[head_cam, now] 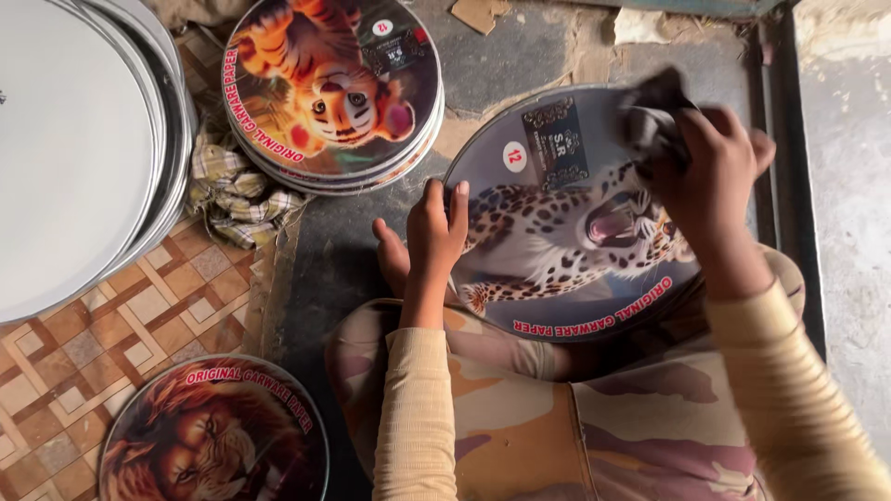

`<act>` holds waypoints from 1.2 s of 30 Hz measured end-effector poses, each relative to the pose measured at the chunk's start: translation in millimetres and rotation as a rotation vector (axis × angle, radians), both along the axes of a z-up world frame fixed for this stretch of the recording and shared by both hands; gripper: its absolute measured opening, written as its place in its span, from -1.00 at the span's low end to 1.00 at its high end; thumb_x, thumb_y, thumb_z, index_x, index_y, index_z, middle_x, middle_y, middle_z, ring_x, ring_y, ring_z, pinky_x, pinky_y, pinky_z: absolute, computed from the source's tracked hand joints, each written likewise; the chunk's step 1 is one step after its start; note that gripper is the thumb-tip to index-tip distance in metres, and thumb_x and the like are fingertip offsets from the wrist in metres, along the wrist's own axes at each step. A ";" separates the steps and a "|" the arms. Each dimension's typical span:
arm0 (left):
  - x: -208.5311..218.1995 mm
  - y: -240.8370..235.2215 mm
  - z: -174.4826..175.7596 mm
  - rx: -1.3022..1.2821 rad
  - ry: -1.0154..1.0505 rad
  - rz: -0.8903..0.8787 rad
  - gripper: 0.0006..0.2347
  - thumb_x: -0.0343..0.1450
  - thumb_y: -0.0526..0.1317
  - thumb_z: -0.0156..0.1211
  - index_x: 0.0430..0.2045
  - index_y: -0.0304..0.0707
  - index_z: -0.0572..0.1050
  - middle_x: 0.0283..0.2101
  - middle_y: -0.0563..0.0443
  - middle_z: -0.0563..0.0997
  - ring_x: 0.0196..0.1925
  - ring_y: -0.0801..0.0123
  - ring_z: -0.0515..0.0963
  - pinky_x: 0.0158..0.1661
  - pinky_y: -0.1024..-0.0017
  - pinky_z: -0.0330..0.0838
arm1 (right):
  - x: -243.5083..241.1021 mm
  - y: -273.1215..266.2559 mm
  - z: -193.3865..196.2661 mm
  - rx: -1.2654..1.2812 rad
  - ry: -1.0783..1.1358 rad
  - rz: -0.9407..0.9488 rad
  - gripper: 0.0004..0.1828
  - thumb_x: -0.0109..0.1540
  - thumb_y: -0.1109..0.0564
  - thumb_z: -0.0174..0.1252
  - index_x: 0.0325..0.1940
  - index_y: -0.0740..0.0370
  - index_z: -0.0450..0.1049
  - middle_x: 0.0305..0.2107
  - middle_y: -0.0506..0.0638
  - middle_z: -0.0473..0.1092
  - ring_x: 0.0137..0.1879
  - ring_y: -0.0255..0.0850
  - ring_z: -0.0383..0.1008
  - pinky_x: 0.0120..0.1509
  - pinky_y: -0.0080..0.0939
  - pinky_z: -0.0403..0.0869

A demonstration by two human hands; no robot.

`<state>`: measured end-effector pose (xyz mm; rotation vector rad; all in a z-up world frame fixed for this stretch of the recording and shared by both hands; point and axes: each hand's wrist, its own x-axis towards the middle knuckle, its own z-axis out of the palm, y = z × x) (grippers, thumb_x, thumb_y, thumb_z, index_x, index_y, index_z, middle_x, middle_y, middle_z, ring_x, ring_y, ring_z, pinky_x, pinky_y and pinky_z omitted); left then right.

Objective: The person sits on the floor and wipes the surface of several round paper plates with animal prints using a cloth. They handle the plates one at a time, wiping both sides before stacking them.

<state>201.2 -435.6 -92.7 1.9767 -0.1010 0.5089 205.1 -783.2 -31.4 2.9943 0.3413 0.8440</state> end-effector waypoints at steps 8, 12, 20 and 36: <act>-0.8 -3.6 -8.7 0.049 0.074 0.037 -0.70 0.54 -0.07 0.13 -0.42 -0.39 0.40 -0.51 -0.37 0.55 -0.42 -0.27 0.57 -0.46 0.06 0.37 | -161.1 124.1 -8.0 -0.161 0.421 0.495 -0.65 -0.02 0.10 0.19 -0.14 0.07 0.56 -0.17 0.02 0.46 -0.14 -0.10 0.53 -0.07 0.14 0.46; -0.2 -0.6 -10.4 0.058 0.108 0.024 -0.69 0.54 -0.06 0.11 -0.43 -0.40 0.38 -0.52 -0.39 0.53 -0.46 -0.26 0.56 -0.47 0.05 0.36 | -81.2 20.7 32.1 -0.279 0.612 0.116 -0.63 0.17 0.22 0.15 0.06 0.02 0.57 -0.16 -0.02 0.49 -0.30 -0.10 0.52 -0.25 -0.07 0.49; 1.1 -1.0 -14.4 0.131 0.112 0.069 -0.65 0.53 -0.03 0.14 -0.47 -0.41 0.38 -0.51 -0.44 0.53 -0.43 -0.33 0.55 -0.43 0.01 0.37 | -101.8 37.0 -11.4 0.115 0.365 -0.051 -0.83 0.17 0.18 0.22 -0.18 0.19 0.41 -0.43 0.09 0.39 -0.36 0.06 0.45 -0.33 0.07 0.41; 3.8 -2.9 -27.4 0.148 0.162 0.047 -0.65 0.54 -0.04 0.11 -0.46 -0.43 0.40 -0.47 -0.45 0.57 -0.39 -0.34 0.56 -0.42 0.00 0.38 | -152.1 67.5 -10.0 0.012 0.463 0.076 -0.88 0.08 0.27 0.12 -0.33 0.12 0.42 -0.40 0.09 0.40 -0.26 0.10 0.48 -0.25 0.09 0.45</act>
